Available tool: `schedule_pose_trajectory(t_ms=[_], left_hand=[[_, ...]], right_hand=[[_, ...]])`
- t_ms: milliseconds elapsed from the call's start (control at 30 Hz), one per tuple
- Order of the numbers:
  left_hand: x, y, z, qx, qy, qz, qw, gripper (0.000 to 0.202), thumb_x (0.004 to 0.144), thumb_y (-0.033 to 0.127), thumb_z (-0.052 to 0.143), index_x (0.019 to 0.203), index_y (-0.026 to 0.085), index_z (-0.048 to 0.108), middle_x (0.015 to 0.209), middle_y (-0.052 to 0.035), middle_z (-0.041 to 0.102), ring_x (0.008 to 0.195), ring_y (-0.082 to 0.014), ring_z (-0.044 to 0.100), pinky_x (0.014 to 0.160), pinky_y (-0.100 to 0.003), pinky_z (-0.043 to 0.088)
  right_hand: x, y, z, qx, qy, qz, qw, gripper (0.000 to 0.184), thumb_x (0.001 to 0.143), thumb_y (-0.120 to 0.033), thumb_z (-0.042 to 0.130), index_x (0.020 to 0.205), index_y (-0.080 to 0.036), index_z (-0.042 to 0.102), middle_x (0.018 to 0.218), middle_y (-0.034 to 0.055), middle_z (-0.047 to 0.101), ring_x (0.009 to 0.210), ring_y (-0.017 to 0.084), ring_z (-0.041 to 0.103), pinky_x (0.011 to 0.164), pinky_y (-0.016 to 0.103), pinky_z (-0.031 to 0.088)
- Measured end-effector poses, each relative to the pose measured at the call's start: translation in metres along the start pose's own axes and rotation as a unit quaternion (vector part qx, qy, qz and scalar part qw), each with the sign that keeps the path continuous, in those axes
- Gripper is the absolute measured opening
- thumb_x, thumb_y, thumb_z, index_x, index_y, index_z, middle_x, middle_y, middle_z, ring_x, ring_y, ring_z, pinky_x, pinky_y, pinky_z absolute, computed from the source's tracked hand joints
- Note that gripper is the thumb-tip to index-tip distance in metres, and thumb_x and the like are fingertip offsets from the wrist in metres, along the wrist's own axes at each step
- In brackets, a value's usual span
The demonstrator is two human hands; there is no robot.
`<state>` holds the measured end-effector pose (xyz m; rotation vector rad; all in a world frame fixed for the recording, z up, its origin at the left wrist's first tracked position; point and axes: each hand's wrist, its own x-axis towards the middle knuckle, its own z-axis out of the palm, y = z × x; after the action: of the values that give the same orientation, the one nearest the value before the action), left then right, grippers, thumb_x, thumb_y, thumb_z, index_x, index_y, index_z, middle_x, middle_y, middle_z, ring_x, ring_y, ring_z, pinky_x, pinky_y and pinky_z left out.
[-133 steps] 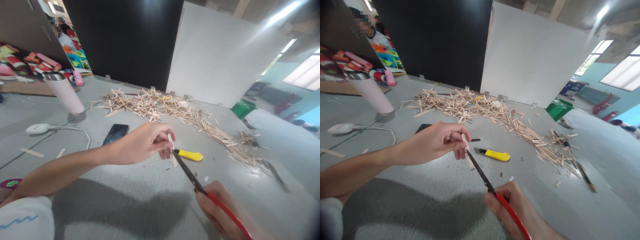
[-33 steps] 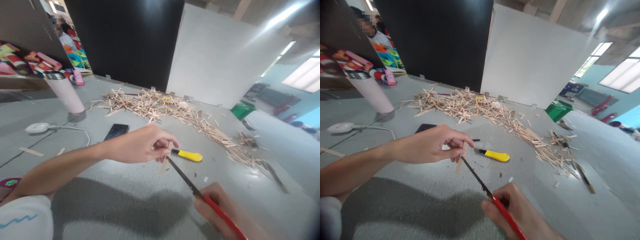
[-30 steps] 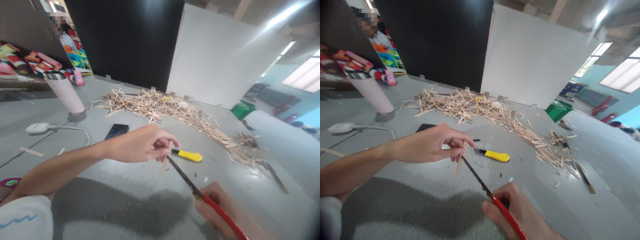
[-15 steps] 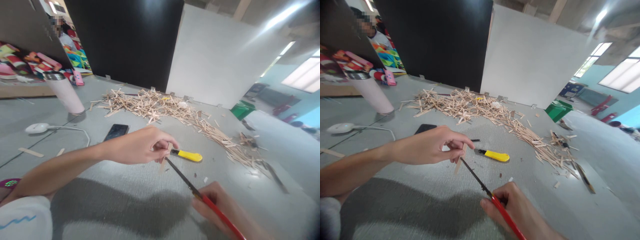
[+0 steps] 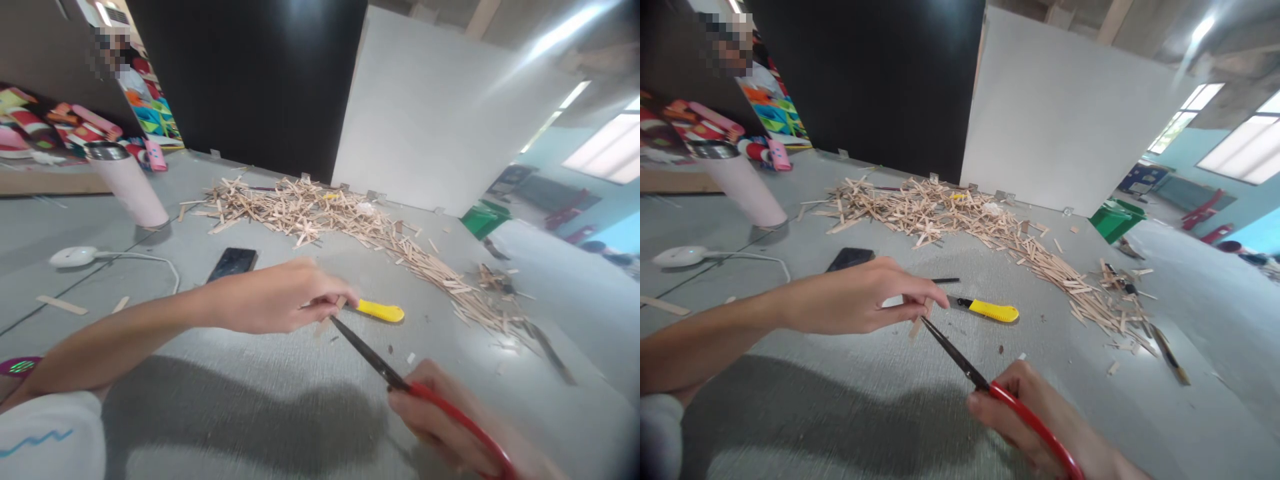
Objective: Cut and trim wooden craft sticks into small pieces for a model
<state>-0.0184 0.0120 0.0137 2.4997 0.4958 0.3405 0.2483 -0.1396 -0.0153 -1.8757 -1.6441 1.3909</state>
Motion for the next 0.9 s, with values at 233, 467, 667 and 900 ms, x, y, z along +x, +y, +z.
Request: schedule_pose_trajectory(t_ms=[233, 467, 667, 900], left_hand=[[-0.001, 0.0, -0.001, 0.029, 0.03, 0.044, 0.998, 0.028, 0.109, 0.018, 0.053, 0.126, 0.027, 0.074, 0.095, -0.0025, 0.08, 0.079, -0.0149, 0.072, 0.071, -0.023, 0.044], [-0.002, -0.007, -0.004, 0.075, 0.05, 0.103, 0.991, 0.026, 0.109, 0.019, 0.054, 0.126, 0.025, 0.073, 0.097, -0.0039, 0.081, 0.08, -0.0155, 0.074, 0.07, -0.022, 0.047], [0.004, -0.017, -0.003, 0.149, 0.05, 0.087, 0.984, 0.029, 0.11, 0.015, 0.047, 0.127, 0.021, 0.069, 0.107, -0.0063, 0.08, 0.087, -0.0173, 0.075, 0.071, -0.024, 0.047], [0.011, -0.022, -0.002, 0.082, 0.184, 0.018, 0.979, 0.022, 0.109, 0.015, 0.05, 0.122, 0.02, 0.066, 0.088, 0.001, 0.077, 0.069, -0.0104, 0.067, 0.066, -0.022, 0.047]], right_hand=[[0.022, 0.037, 0.0, 0.221, -0.199, 0.11, 0.948, 0.07, 0.085, -0.08, 0.048, 0.043, -0.025, 0.039, 0.03, -0.0035, 0.032, 0.025, 0.009, 0.03, 0.031, 0.024, 0.025], [0.053, 0.05, -0.006, 0.332, -0.292, 0.056, 0.895, 0.074, 0.074, -0.086, 0.065, 0.041, -0.024, 0.041, 0.028, -0.0075, 0.03, 0.019, 0.006, 0.026, 0.022, 0.017, 0.029], [0.075, 0.072, -0.001, 0.337, -0.342, -0.014, 0.877, 0.073, 0.083, -0.08, 0.063, 0.044, -0.023, 0.041, 0.029, -0.0094, 0.03, 0.019, 0.005, 0.023, 0.02, 0.018, 0.026], [0.087, 0.068, -0.003, 0.157, -0.296, -0.132, 0.933, 0.068, 0.095, -0.074, 0.061, 0.058, -0.018, 0.055, 0.043, -0.0045, 0.046, 0.031, 0.007, 0.043, 0.029, 0.016, 0.033]])
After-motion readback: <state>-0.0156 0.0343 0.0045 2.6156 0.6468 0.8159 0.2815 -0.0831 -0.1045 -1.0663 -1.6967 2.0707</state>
